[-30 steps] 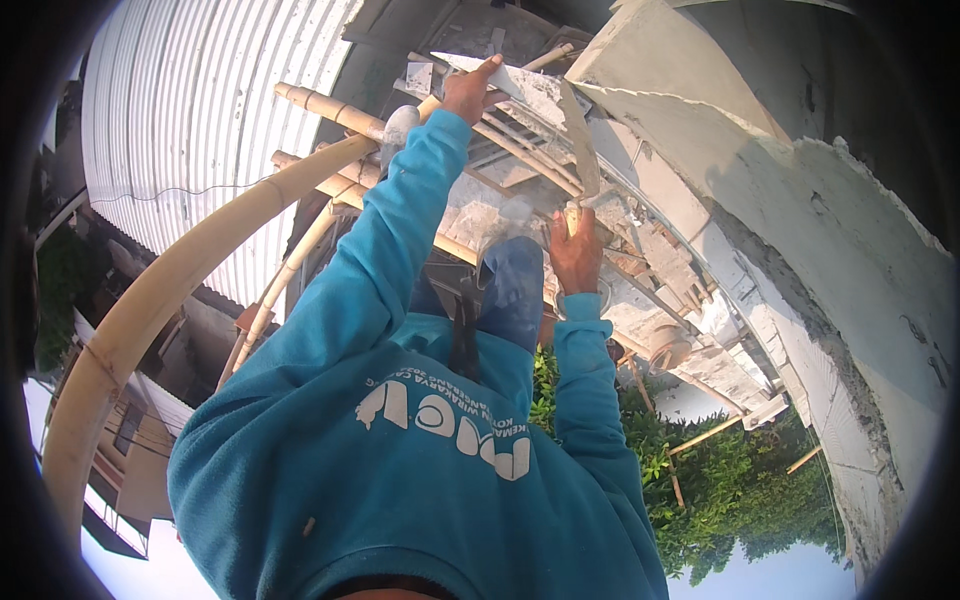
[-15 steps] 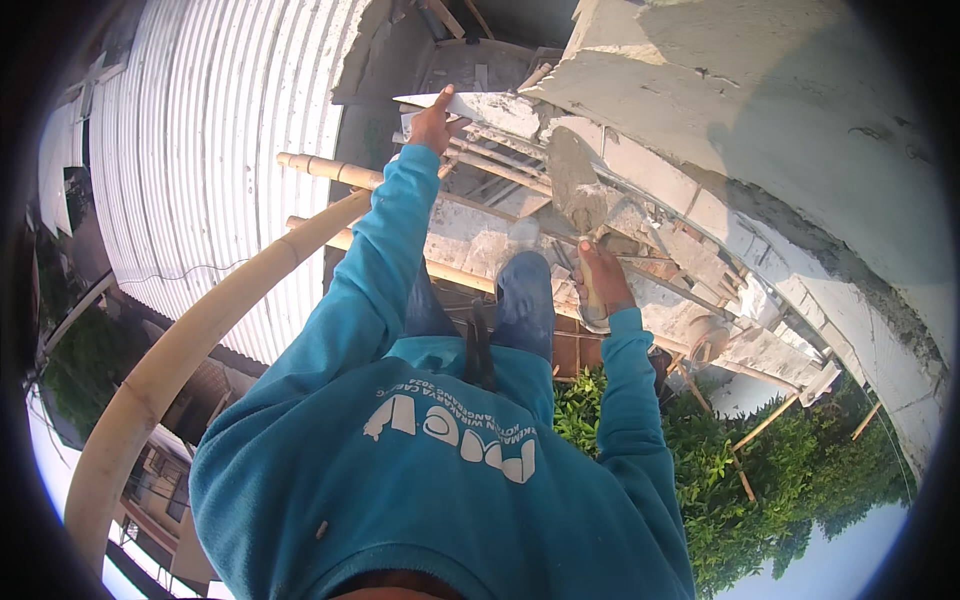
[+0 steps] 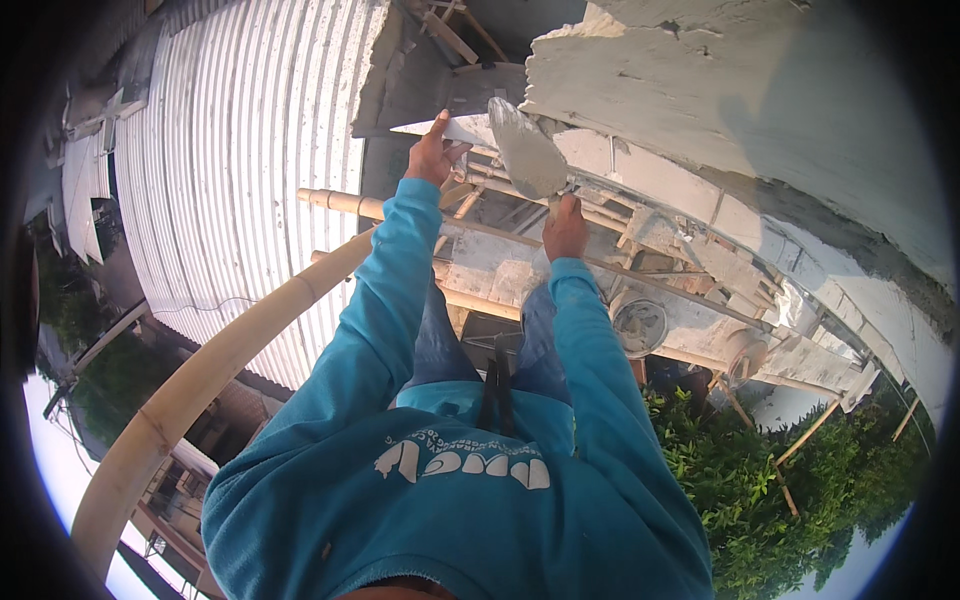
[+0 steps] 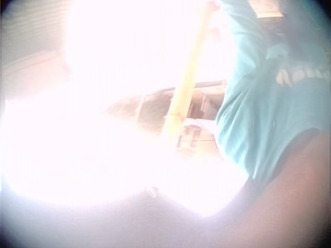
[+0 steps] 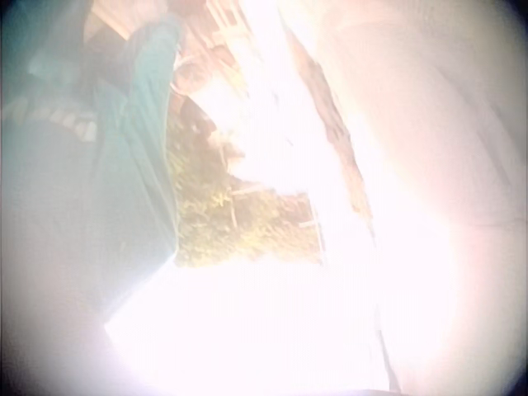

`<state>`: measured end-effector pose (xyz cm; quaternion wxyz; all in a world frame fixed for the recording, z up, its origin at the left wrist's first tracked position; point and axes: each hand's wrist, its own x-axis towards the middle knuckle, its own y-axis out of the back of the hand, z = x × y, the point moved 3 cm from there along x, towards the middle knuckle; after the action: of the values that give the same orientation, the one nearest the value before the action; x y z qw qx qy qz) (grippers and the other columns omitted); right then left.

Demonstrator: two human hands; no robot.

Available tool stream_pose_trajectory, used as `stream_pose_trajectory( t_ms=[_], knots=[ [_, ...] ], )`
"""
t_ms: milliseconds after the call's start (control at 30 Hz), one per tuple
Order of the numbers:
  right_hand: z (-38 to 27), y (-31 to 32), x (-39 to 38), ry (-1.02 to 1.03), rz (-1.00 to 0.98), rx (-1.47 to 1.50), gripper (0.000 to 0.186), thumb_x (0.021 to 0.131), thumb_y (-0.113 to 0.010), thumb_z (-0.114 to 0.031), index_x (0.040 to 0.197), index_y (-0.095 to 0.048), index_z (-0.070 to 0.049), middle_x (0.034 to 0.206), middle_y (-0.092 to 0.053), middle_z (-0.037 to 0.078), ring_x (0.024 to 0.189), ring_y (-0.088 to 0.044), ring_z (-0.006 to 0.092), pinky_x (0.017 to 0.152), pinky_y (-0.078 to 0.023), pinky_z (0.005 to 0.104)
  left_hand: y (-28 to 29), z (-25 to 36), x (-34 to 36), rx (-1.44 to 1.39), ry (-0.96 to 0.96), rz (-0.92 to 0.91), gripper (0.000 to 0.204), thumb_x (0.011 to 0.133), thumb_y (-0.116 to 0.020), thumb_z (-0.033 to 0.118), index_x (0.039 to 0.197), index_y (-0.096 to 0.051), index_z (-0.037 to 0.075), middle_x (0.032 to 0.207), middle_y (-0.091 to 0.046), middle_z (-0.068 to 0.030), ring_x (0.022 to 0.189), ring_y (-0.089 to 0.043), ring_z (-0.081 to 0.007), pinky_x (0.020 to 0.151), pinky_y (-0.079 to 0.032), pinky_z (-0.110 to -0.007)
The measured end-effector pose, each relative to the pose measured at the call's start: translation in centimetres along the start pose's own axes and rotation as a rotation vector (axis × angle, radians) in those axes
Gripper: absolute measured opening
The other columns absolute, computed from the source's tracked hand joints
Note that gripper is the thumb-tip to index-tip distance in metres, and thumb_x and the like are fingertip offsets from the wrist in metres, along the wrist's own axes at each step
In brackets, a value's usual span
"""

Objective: The person applies plaster to a wall using a trowel and hawk while standing on bamboo scaffolding. They scoop mortar from a bucket, spread it onto the wall, and smooth the surface.

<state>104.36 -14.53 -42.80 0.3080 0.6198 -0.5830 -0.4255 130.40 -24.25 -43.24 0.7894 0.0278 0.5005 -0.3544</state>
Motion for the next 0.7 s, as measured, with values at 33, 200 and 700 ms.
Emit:
stream_pose_trajectory(
  t_ms=[33,200,700],
  knots=[
    [0.6,-0.5,0.0,-0.006,-0.053,0.010,0.042,0.076,-0.066,-0.008,0.112,-0.045,-0.006,0.102,-0.059,0.019,0.091,-0.061,0.0410,0.074,-0.050,0.0506,0.1,0.0,0.0,0.007,-0.003,-0.022,0.059,0.087,-0.071,0.023,0.126,-0.045,-0.014,0.129,-0.045,-0.0266,0.116,-0.053,-0.0380,0.087,-0.059,-0.047],
    [4.0,-0.1,-2.8,-0.023,-0.061,-0.015,0.040,0.078,-0.064,-0.008,0.113,-0.047,-0.006,0.104,-0.060,0.019,0.091,-0.061,0.0417,0.075,-0.050,0.0510,0.8,0.1,-0.1,0.027,-0.003,-0.008,0.057,0.090,-0.068,0.023,0.127,-0.045,-0.013,0.132,-0.042,-0.0239,0.121,-0.048,-0.0369,0.088,-0.058,-0.049],
    [17.6,9.9,-23.0,-0.599,-0.230,-0.166,0.058,0.077,-0.063,-0.015,0.130,-0.041,-0.009,0.120,-0.056,0.022,0.095,-0.060,0.0445,0.083,-0.049,0.0537,2.4,0.9,2.3,0.149,-0.001,-0.149,0.062,0.090,-0.066,0.037,0.131,-0.043,-0.004,0.127,-0.045,-0.0193,0.120,-0.045,-0.0348,0.095,-0.054,-0.047]
  ],
)
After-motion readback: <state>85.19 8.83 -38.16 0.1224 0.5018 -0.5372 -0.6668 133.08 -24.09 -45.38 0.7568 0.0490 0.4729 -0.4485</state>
